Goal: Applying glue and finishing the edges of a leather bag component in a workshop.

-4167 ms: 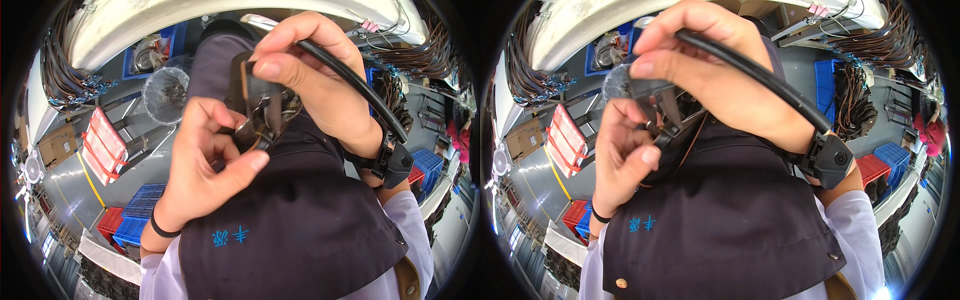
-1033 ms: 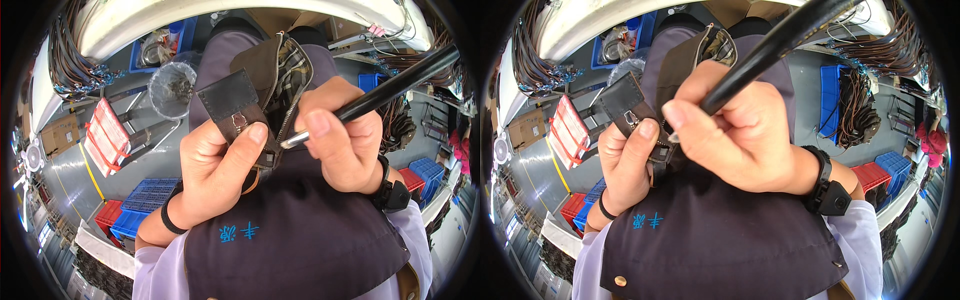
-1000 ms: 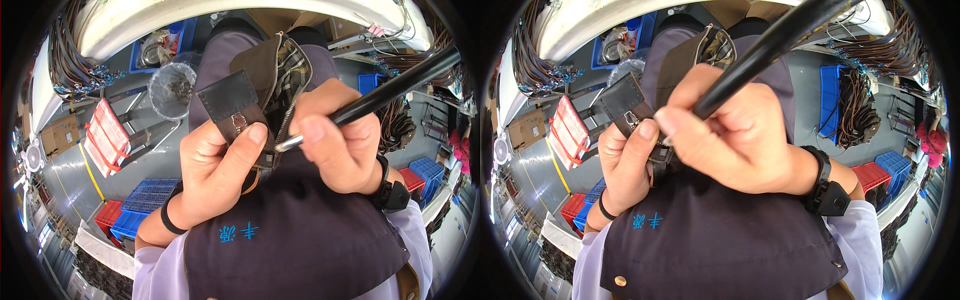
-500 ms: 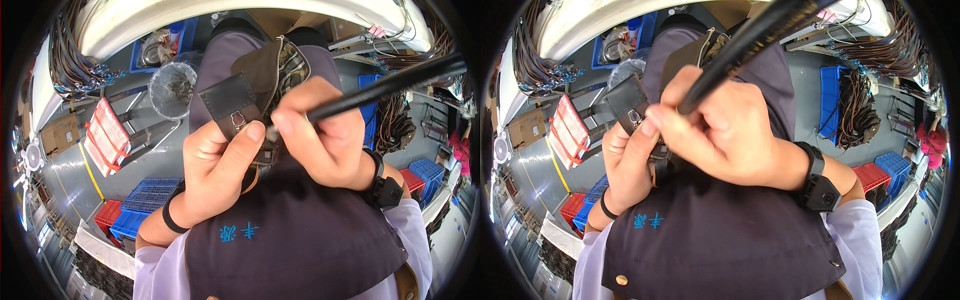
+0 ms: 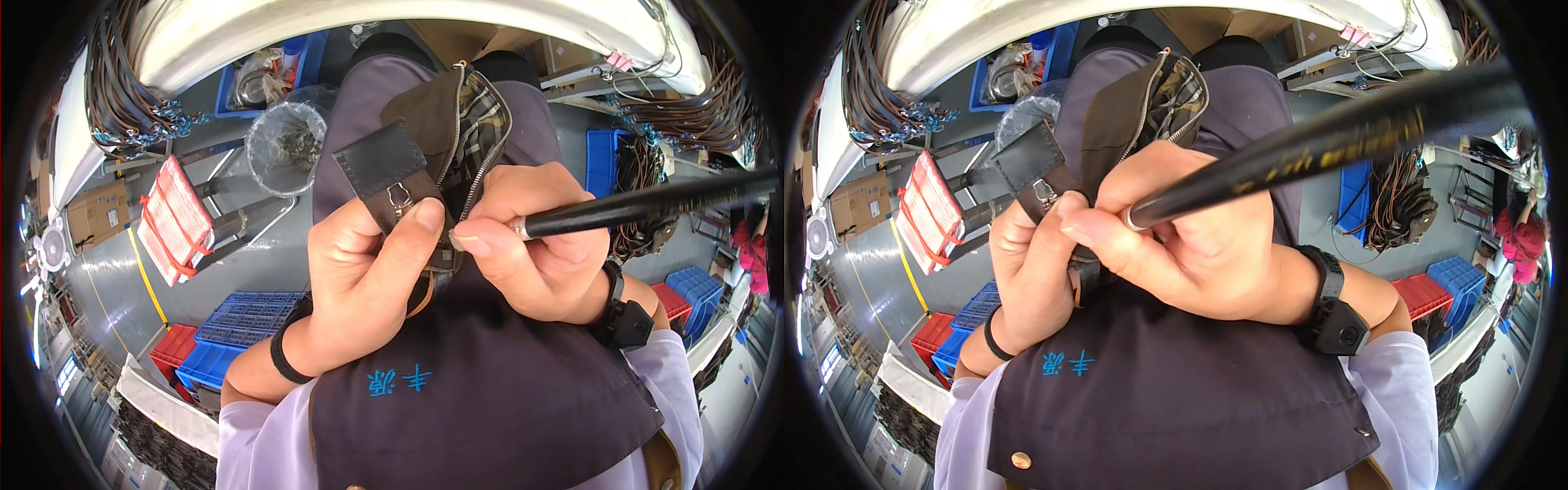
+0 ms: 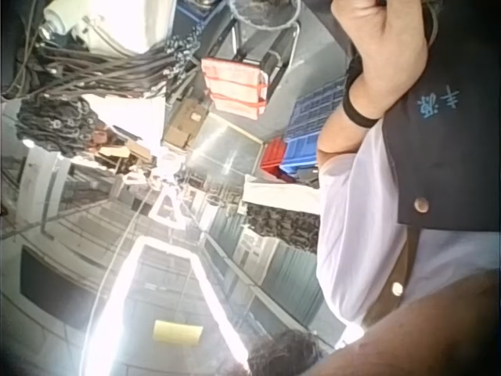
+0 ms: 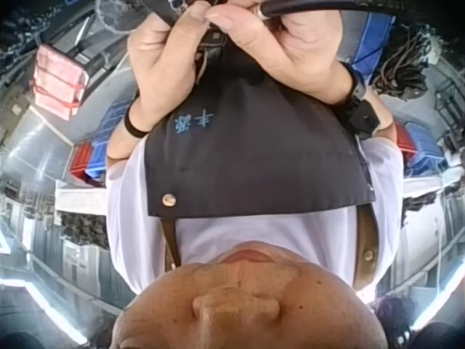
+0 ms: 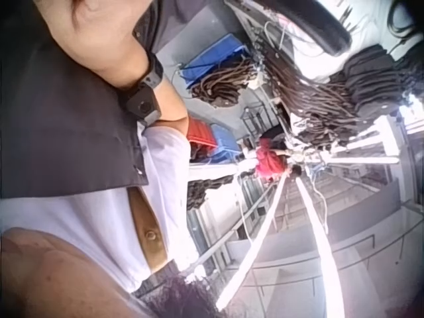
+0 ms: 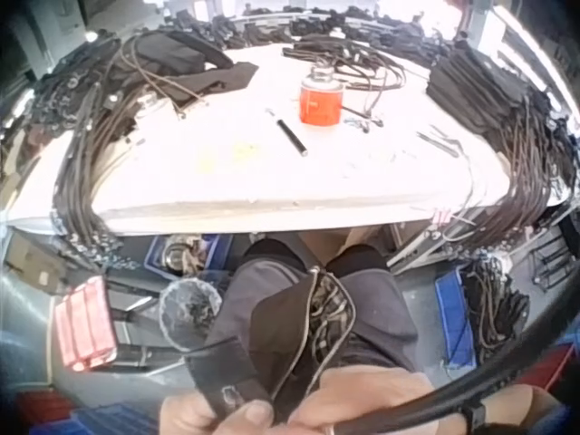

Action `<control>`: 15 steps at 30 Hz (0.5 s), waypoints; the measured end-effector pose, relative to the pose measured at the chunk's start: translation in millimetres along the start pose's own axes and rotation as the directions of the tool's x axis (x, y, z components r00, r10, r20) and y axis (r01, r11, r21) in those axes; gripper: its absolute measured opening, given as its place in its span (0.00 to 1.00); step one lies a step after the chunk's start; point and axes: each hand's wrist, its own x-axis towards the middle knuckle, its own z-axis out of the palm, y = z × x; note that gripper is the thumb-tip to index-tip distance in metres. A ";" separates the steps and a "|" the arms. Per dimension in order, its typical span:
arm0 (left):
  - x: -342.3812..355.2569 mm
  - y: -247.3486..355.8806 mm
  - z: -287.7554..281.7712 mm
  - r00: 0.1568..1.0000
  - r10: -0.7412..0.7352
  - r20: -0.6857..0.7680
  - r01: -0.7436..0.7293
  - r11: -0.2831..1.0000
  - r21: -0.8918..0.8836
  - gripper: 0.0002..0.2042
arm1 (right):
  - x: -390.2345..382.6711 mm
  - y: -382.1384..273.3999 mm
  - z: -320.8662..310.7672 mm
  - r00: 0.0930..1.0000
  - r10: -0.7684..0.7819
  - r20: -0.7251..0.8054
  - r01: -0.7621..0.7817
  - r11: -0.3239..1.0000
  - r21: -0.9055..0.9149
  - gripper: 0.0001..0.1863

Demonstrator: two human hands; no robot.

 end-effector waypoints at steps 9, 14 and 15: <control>-3.8 -0.8 -3.1 1.000 -0.010 0.016 0.011 0.998 -0.066 0.06 | -1.1 -1.0 9.3 0.996 0.020 -0.084 -0.019 1.000 0.016 0.03; -3.5 -1.3 2.9 0.999 -0.021 -0.047 0.020 0.999 -0.028 0.06 | 6.9 -2.5 5.2 0.993 0.107 -0.045 -0.113 0.979 -0.172 0.03; -4.7 0.2 1.1 1.000 0.003 -0.021 -0.003 1.000 0.008 0.05 | 4.2 -2.7 4.9 0.998 0.065 -0.027 -0.068 0.989 -0.133 0.04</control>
